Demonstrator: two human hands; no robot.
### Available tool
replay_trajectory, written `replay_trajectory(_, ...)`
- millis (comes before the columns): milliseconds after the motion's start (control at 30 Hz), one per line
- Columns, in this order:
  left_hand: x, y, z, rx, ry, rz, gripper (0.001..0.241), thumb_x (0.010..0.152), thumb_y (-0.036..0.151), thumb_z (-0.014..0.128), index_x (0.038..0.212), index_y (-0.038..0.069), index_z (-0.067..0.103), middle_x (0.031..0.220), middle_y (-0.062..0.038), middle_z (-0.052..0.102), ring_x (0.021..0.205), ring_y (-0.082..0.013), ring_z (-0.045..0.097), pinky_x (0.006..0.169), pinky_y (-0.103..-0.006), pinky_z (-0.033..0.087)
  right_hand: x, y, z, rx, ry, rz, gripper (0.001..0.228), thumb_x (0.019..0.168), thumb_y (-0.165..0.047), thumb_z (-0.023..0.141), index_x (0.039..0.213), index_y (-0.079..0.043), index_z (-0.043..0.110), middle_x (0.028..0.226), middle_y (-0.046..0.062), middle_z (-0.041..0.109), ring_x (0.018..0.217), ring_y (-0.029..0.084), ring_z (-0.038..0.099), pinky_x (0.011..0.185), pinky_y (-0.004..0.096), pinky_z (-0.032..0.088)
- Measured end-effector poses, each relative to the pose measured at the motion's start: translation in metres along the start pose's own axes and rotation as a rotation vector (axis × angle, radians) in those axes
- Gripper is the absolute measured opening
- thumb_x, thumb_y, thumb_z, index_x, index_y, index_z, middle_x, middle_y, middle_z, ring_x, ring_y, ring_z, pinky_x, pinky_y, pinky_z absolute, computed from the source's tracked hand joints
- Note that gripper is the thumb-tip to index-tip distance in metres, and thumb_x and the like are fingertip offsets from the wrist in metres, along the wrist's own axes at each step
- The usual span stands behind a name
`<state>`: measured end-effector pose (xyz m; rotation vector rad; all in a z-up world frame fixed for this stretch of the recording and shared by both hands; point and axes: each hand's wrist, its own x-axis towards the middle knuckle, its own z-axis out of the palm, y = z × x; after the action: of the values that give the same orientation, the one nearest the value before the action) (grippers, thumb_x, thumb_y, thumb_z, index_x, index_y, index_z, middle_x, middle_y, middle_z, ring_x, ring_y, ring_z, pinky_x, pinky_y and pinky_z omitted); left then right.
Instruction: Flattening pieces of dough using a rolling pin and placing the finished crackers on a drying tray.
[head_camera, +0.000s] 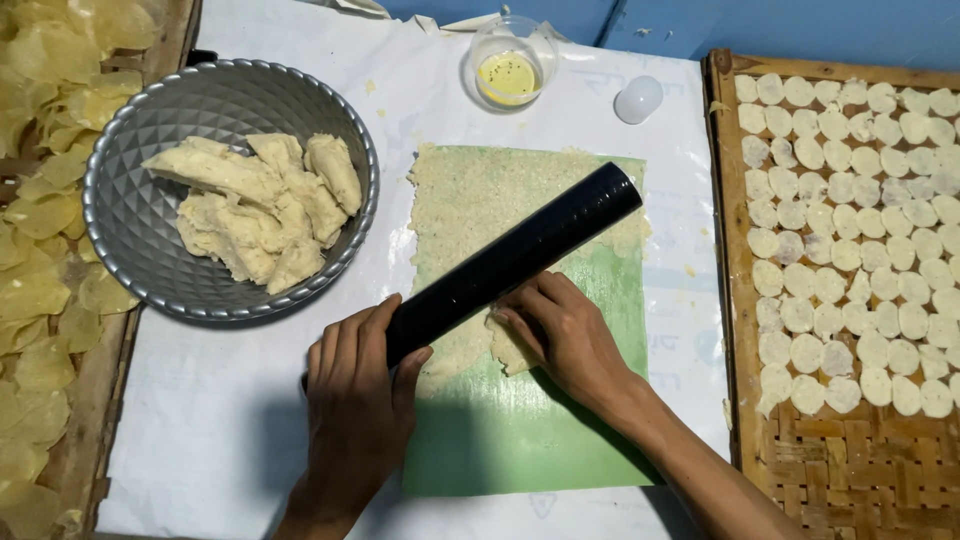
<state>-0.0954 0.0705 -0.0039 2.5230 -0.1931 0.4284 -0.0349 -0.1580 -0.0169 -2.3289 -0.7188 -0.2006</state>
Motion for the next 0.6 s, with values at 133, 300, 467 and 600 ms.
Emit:
replay_trajectory(133, 0.004, -0.002, 0.001, 0.08, -0.015, 0.013, 0.056, 0.107, 0.045, 0.036, 0.138, 0.004, 0.057, 0.121, -0.014, 0.064, 0.102, -0.0346, 0.058, 0.086, -0.0459, 0.043, -0.015, -0.007, -0.019, -0.027, -0.045, -0.013, 0.032, 0.104, -0.02, 0.057, 0.125, 0.0, 0.07, 0.098, 0.014, 0.065, 0.088, 0.028, 0.064, 0.069, 0.037, 0.054)
replay_trajectory(300, -0.001, -0.001, 0.013, 0.242, -0.057, 0.202, 0.052, 0.096, 0.033, 0.065, 0.144, 0.015, 0.055, 0.117, -0.012, 0.06, 0.095, -0.0327, 0.057, 0.083, -0.0482, 0.045, -0.025, -0.023, -0.052, -0.173, 0.258, -0.142, 0.014, 0.099, -0.005, 0.063, 0.103, 0.003, 0.074, 0.088, 0.012, 0.07, 0.072, 0.023, 0.06, 0.064, 0.034, 0.044)
replay_trajectory(467, 0.001, 0.003, 0.025, 0.307, -0.04, 0.295, 0.049, 0.095, 0.024, 0.068, 0.141, 0.015, 0.058, 0.115, -0.013, 0.061, 0.095, -0.0327, 0.058, 0.082, -0.0475, 0.046, 0.006, 0.012, -0.042, -0.341, 0.067, -0.049, 0.042, 0.106, -0.028, 0.054, 0.139, -0.002, 0.058, 0.142, 0.025, 0.052, 0.128, 0.04, 0.051, 0.107, 0.049, 0.044)
replay_trajectory(600, -0.003, -0.002, 0.027, 0.353, -0.072, 0.34, 0.044, 0.101, 0.029, 0.057, 0.142, 0.015, 0.054, 0.115, -0.012, 0.055, 0.1, -0.0314, 0.055, 0.091, -0.0467, 0.045, 0.008, 0.028, -0.023, -0.519, -0.154, 0.014, 0.056, 0.111, -0.041, 0.031, 0.159, -0.013, 0.04, 0.165, 0.019, 0.037, 0.155, 0.036, 0.031, 0.125, 0.049, 0.024)
